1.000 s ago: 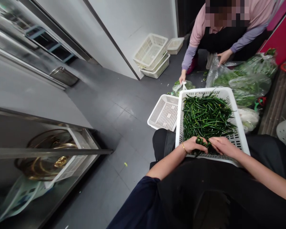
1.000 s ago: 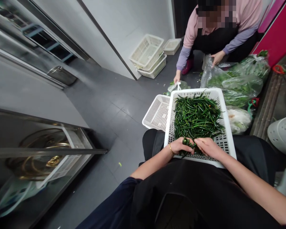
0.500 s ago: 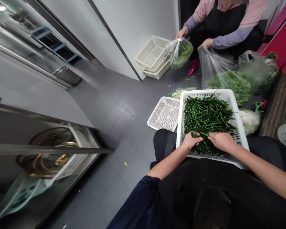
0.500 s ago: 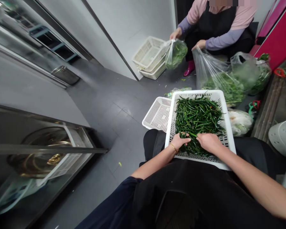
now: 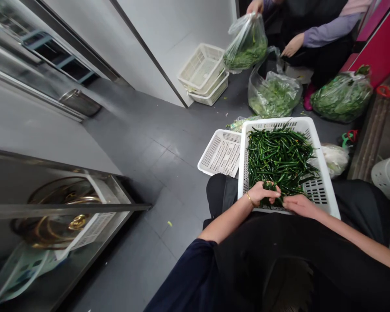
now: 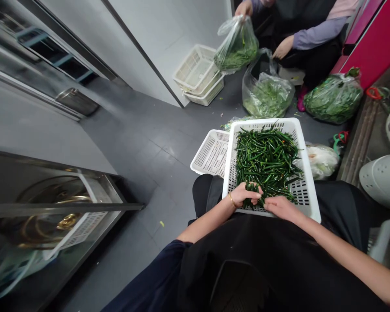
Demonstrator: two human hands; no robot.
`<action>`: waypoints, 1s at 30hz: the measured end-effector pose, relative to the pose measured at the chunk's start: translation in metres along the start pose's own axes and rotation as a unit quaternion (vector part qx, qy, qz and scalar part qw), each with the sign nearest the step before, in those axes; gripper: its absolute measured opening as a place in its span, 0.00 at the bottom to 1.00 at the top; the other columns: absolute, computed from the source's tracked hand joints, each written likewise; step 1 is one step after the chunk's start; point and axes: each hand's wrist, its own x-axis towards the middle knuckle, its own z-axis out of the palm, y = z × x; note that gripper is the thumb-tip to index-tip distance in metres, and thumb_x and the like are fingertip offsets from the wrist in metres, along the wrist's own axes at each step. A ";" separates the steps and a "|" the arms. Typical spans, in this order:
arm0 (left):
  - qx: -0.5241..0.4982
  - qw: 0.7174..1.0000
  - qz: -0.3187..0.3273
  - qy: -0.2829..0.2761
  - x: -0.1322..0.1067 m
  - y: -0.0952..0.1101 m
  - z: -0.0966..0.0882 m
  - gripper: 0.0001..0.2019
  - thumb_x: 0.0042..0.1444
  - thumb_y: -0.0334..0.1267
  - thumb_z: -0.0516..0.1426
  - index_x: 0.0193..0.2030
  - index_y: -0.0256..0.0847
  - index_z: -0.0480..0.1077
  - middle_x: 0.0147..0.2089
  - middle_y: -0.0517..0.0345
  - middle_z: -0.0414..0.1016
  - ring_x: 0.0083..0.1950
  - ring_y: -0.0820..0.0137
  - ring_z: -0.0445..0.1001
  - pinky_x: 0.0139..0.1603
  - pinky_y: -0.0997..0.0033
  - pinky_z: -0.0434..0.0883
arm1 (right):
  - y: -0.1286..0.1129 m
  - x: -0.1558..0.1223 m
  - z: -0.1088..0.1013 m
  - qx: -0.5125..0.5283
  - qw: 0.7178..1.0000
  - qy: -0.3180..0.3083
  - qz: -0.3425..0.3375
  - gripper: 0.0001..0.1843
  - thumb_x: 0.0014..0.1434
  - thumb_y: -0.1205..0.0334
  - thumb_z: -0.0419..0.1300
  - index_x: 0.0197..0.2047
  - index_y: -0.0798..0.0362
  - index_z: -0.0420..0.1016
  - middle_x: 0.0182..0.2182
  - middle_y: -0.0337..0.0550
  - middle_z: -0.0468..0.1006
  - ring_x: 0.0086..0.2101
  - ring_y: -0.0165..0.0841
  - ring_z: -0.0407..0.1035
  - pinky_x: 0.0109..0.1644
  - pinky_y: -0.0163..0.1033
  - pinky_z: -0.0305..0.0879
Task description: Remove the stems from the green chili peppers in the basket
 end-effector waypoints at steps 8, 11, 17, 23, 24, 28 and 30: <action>0.026 0.966 0.145 0.212 0.001 0.002 0.007 0.15 0.37 0.41 0.65 0.28 0.35 0.67 0.29 0.61 0.69 0.29 0.78 0.66 0.34 0.75 0.65 | 0.025 -0.001 -0.040 -0.353 0.917 0.101 0.155 0.23 0.59 0.47 0.45 0.39 0.52 0.74 0.32 0.49 0.74 0.29 0.38 0.68 0.32 0.40 0.60; -0.131 0.960 0.105 0.223 0.005 0.004 -0.001 0.17 0.33 0.39 0.66 0.27 0.35 0.63 0.33 0.56 0.71 0.34 0.71 0.72 0.38 0.69 0.69 | 0.031 0.007 -0.053 -0.457 0.871 0.100 0.149 0.22 0.61 0.55 0.45 0.53 0.51 0.68 0.42 0.55 0.72 0.33 0.41 0.70 0.31 0.41 0.61; -0.198 0.969 0.060 0.134 0.006 -0.003 -0.006 0.17 0.34 0.35 0.65 0.30 0.34 0.63 0.28 0.55 0.73 0.27 0.69 0.73 0.36 0.60 0.71 | 0.040 0.036 -0.040 -0.455 0.876 -0.015 0.160 0.15 0.55 0.71 0.47 0.37 0.58 0.75 0.38 0.57 0.74 0.33 0.40 0.71 0.31 0.39 0.59; -0.149 0.978 0.034 0.141 0.010 -0.009 -0.008 0.17 0.35 0.40 0.65 0.28 0.34 0.64 0.19 0.62 0.66 0.20 0.75 0.66 0.27 0.68 0.68 | 0.050 0.026 -0.033 -0.360 0.923 -0.077 0.113 0.10 0.55 0.62 0.51 0.32 0.52 0.74 0.29 0.44 0.76 0.32 0.34 0.70 0.31 0.34 0.57; -0.138 0.981 0.034 0.135 0.011 -0.009 -0.008 0.17 0.35 0.41 0.65 0.28 0.34 0.64 0.18 0.62 0.66 0.20 0.75 0.66 0.27 0.69 0.68 | 0.049 0.025 -0.031 -0.360 0.923 -0.074 0.115 0.10 0.55 0.61 0.51 0.33 0.52 0.74 0.30 0.44 0.76 0.33 0.35 0.70 0.32 0.35 0.56; -0.113 0.986 0.030 0.121 0.011 -0.011 -0.005 0.17 0.35 0.41 0.66 0.27 0.34 0.64 0.16 0.64 0.63 0.18 0.77 0.63 0.24 0.71 0.65 | 0.032 0.029 -0.035 -0.415 0.898 -0.031 0.142 0.12 0.56 0.59 0.50 0.33 0.52 0.74 0.34 0.48 0.77 0.36 0.40 0.71 0.31 0.36 0.56; -0.107 0.985 0.024 0.132 0.010 -0.011 -0.004 0.18 0.34 0.41 0.66 0.26 0.34 0.64 0.15 0.64 0.62 0.17 0.77 0.62 0.23 0.71 0.65 | 0.020 0.027 -0.046 -0.437 0.886 0.025 0.151 0.14 0.58 0.60 0.48 0.35 0.54 0.74 0.35 0.51 0.77 0.35 0.41 0.71 0.31 0.37 0.57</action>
